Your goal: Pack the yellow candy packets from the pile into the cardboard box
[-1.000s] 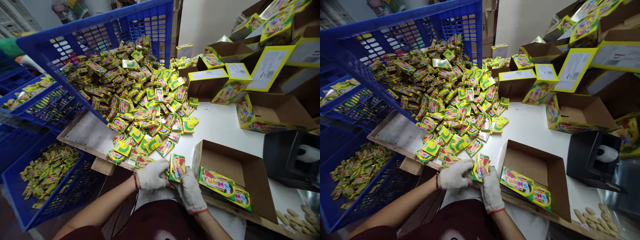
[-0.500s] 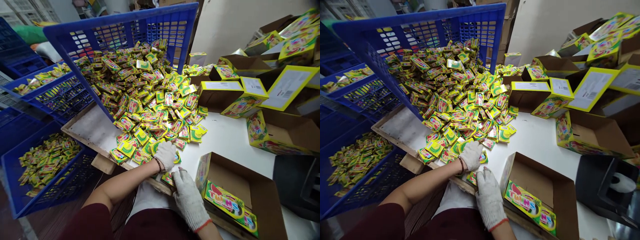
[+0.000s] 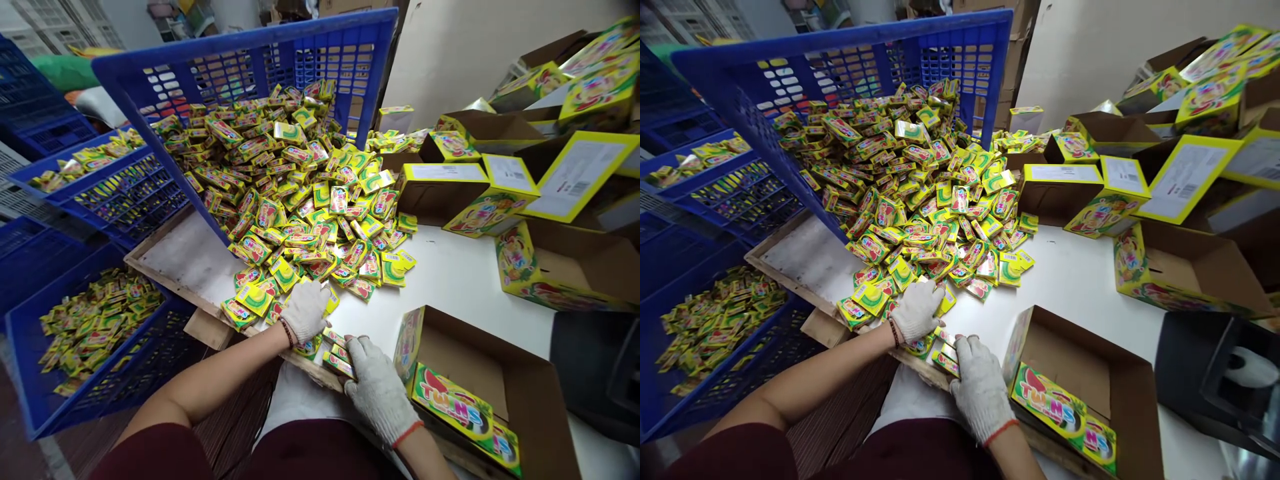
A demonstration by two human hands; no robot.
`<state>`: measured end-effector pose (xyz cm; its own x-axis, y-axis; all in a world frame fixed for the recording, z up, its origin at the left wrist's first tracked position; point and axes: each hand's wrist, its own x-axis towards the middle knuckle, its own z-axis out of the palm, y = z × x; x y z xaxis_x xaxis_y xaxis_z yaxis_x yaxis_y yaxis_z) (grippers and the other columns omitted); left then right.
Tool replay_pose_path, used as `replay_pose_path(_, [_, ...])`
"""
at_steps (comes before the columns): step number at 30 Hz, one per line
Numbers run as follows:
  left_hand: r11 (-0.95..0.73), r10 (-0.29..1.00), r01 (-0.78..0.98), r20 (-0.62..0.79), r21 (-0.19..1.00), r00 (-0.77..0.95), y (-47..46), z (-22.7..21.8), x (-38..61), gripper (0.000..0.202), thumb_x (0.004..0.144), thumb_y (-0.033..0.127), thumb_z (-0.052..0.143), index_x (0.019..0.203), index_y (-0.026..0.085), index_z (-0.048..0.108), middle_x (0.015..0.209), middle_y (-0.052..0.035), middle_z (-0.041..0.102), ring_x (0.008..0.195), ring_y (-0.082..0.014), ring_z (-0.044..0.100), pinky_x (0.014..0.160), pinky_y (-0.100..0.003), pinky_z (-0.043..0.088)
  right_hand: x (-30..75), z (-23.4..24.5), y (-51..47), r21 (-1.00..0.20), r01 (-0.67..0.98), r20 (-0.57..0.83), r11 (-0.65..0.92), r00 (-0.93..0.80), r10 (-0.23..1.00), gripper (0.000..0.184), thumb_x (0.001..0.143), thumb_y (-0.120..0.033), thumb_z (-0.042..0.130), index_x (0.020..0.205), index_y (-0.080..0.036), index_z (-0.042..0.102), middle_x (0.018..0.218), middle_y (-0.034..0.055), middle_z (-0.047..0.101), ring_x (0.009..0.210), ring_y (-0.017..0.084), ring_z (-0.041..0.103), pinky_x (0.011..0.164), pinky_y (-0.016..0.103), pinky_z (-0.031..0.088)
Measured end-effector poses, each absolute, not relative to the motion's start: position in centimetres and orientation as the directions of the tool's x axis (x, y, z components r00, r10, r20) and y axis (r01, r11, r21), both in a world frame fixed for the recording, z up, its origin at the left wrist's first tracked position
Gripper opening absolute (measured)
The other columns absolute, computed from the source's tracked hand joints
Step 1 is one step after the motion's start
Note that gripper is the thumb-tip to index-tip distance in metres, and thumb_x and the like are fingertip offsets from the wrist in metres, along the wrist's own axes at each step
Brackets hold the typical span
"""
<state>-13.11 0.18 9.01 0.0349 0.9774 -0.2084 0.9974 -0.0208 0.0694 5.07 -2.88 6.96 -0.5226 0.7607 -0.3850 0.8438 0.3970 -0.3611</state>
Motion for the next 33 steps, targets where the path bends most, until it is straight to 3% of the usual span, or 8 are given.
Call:
replay_pose_path(5, [-0.058,0.957,0.990,-0.273,0.130,0.092,1.5,8.6,-12.1,0.056,0.077,0.027,0.073,0.127,0.008,0.056,0.116,-0.0225,0.061,0.098,-0.0342,0.061,0.080,-0.043,0.050,5.4,6.1,-3.4,-0.366,0.831,-0.270,0.419,-0.526,0.806,0.056,0.074,-0.010,0.059,0.130,-0.012,0.058,0.135,0.0183,0.055,0.127,0.032,0.052,0.107,0.041,0.042])
replay_pose_path(10, [-0.294,0.838,0.886,-0.349,0.358,0.419,3.1,9.4,-13.3,0.020,0.083,0.039,0.067,0.080,0.020,0.071,0.078,0.0016,0.067,0.073,-0.0139,0.062,0.066,-0.021,0.046,6.0,5.7,-3.8,-0.307,0.798,-0.114,0.518,-0.572,0.813,0.066,0.058,-0.008,0.066,0.124,-0.008,0.062,0.157,0.0245,0.033,0.147,0.048,0.020,0.118,0.062,0.021])
replay_pose_path(12, [-0.326,0.824,0.861,-0.330,0.390,0.462,3.8,9.6,-13.6,0.027,0.088,0.039,0.061,0.071,0.020,0.070,0.068,0.0035,0.064,0.067,-0.0113,0.060,0.063,-0.019,0.044,6.0,5.9,-3.5,-0.323,0.769,-0.099,0.551,-0.607,0.789,0.068,0.057,-0.008,0.064,0.125,-0.008,0.061,0.149,0.0243,0.043,0.142,0.047,0.032,0.116,0.064,0.023])
replay_pose_path(15, [-0.302,0.911,0.896,-0.178,0.326,0.372,5.2,9.6,-13.3,0.025,0.092,0.035,0.055,0.095,0.017,0.071,0.096,-0.0056,0.069,0.089,-0.0195,0.063,0.078,-0.028,0.048,5.7,6.0,-3.1,-0.415,0.739,-0.087,0.531,-0.613,0.785,0.057,0.063,-0.010,0.061,0.120,-0.010,0.063,0.126,0.0196,0.060,0.119,0.035,0.055,0.106,0.052,0.043])
replay_pose_path(22, [-0.262,0.965,0.939,0.055,0.221,0.256,7.5,8.6,-12.7,0.019,0.092,0.017,0.050,0.101,0.013,0.066,0.105,-0.0148,0.065,0.100,-0.0269,0.064,0.089,-0.042,0.053,4.6,5.9,-2.4,-0.682,0.704,-0.131,0.197,-0.383,0.914,0.071,0.066,-0.018,0.068,0.135,-0.007,0.053,0.122,0.0198,0.062,0.115,0.036,0.057,0.104,0.053,0.045])
replay_pose_path(26, [-0.372,0.902,0.873,0.343,0.315,0.261,5.9,6.5,-14.4,0.033,0.095,0.015,0.045,0.125,0.014,0.059,0.130,-0.0151,0.062,0.120,-0.0210,0.061,0.101,-0.035,0.053,5.2,7.9,-2.9,-0.926,0.115,-0.376,-0.359,-0.233,0.897,0.080,0.061,-0.041,0.083,0.131,-0.018,0.054,0.123,0.0132,0.067,0.107,0.032,0.066,0.100,0.050,0.051])
replay_pose_path(29, [-0.565,0.732,0.753,0.627,0.337,0.268,3.8,4.7,-15.8,0.040,0.096,0.012,0.041,0.133,0.017,0.056,0.137,-0.0175,0.060,0.129,-0.0217,0.057,0.103,-0.038,0.054,5.8,8.8,-3.2,-0.688,-0.411,-0.494,-0.598,-0.339,0.801,0.071,0.061,-0.056,0.084,0.120,-0.022,0.064,0.110,0.0099,0.074,0.101,0.030,0.070,0.099,0.050,0.052])
replay_pose_path(33, [-0.596,0.773,0.640,0.564,0.485,0.291,0.4,3.6,-15.7,0.038,0.097,0.017,0.045,0.132,0.022,0.059,0.144,-0.0181,0.055,0.137,-0.0262,0.051,0.107,-0.048,0.050,5.7,8.4,-2.9,-0.566,-0.585,-0.476,-0.581,-0.344,0.810,0.061,0.068,-0.059,0.078,0.119,-0.028,0.069,0.111,0.0073,0.075,0.113,0.029,0.066,0.110,0.053,0.043])
